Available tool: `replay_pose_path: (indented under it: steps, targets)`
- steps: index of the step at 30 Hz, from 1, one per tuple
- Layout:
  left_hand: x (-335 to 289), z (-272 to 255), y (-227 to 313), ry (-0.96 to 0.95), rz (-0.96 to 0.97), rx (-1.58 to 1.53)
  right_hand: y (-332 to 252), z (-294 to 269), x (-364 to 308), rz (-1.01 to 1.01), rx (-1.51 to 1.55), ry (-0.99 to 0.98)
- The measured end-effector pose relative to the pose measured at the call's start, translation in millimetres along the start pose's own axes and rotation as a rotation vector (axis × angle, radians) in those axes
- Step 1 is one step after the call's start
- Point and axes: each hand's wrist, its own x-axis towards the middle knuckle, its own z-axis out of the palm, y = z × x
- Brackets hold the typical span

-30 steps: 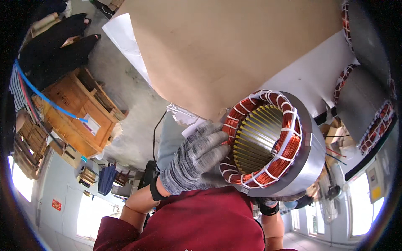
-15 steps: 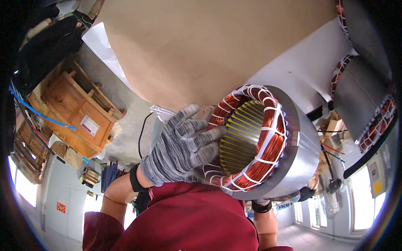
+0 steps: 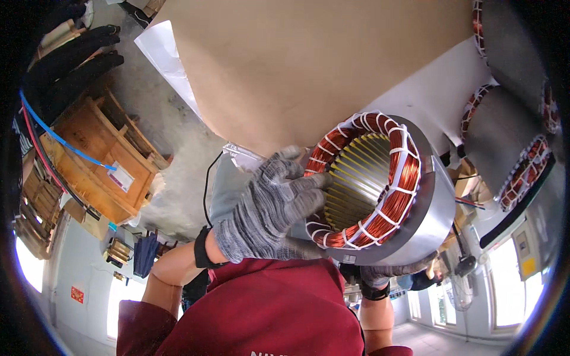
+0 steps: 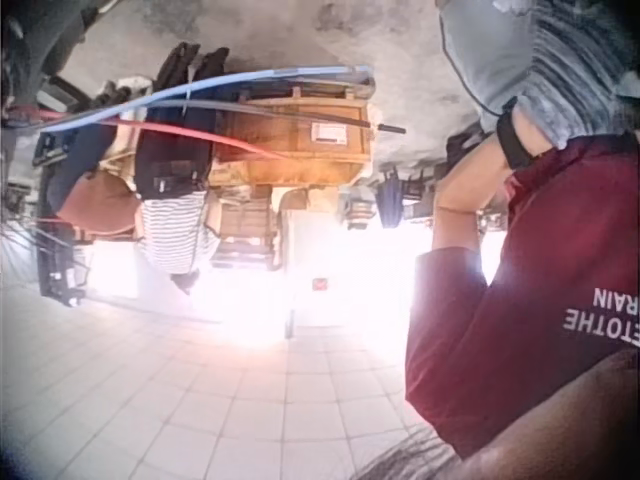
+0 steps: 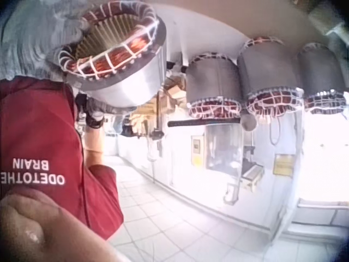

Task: The person manipulates an electric motor stator by hand, rotating it on a workbench and smoothing the outer casing with a small abrasive pad. They then use a mallet to tap the components, organize copper wiring within the housing, and pull several wires through the top opening.

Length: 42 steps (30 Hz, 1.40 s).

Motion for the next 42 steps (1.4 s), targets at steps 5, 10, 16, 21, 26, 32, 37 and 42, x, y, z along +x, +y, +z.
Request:
replay_pose_path:
  steps: [5, 10, 16, 21, 26, 32, 37, 42]
  targets:
    - [-3, 17, -10, 0.153, 0.011, 0.1, -1, 0, -2, -0.013, -0.002, -0.013]
    - [5, 1, -5, 0.101, -0.002, 0.116, 0, -1, -5, -0.004, -0.008, -0.033]
    - [6, -6, -6, -0.049, -0.043, 0.019, -1, -1, 0, -0.002, 0.0, -0.023]
    - [1, 9, -13, 0.132, 0.035, 0.093, -3, -1, 5, -0.008, 0.0, -0.016]
    - [17, 7, -10, 0.104, 0.081, 0.089, -2, -8, 4, -0.007, -0.012, -0.028]
    - [21, 10, -11, 0.158, 0.104, 0.299, -2, -9, 9, -0.018, -0.025, -0.022]
    - [24, 4, -10, 0.195, 0.027, 0.065, -5, -8, 25, -0.038, -0.037, 0.001]
    - [29, 2, -10, 0.217, -0.016, -0.01, -16, -5, 48, -0.089, -0.109, 0.026]
